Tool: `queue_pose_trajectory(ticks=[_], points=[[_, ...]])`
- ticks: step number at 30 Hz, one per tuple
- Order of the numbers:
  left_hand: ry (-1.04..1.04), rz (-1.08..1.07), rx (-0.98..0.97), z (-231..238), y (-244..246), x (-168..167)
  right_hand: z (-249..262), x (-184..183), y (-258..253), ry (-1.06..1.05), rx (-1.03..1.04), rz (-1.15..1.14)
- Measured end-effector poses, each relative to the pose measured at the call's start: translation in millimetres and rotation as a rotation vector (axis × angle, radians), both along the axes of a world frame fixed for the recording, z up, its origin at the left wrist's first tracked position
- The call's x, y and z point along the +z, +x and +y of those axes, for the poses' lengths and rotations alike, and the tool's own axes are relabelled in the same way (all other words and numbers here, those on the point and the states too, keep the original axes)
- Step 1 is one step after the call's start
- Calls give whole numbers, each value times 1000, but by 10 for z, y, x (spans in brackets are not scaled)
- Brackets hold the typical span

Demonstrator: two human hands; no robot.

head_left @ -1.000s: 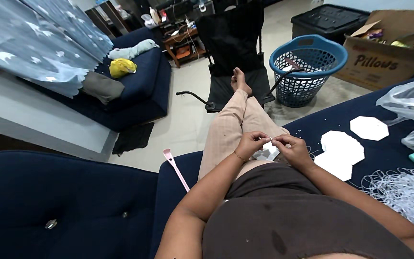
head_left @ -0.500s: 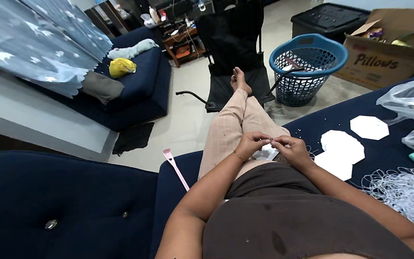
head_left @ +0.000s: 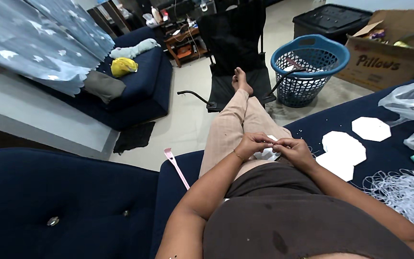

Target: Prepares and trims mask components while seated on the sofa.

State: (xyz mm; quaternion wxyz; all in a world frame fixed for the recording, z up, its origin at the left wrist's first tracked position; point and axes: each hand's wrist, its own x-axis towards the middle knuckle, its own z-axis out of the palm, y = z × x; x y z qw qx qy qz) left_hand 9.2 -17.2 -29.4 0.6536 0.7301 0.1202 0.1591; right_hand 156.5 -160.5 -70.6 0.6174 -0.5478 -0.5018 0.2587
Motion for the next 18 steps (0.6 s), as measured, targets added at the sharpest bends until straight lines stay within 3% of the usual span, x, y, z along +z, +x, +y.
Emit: queue_pose_trajectory(ticks=[8, 13, 18], points=[[31, 28, -38, 15, 22, -31, -2, -16, 64, -49, 52, 53], [92, 139, 26, -11, 40, 6, 52, -41, 168, 172, -107, -390], [149, 238, 13, -14, 42, 39, 103, 124, 297, 322, 20, -816]])
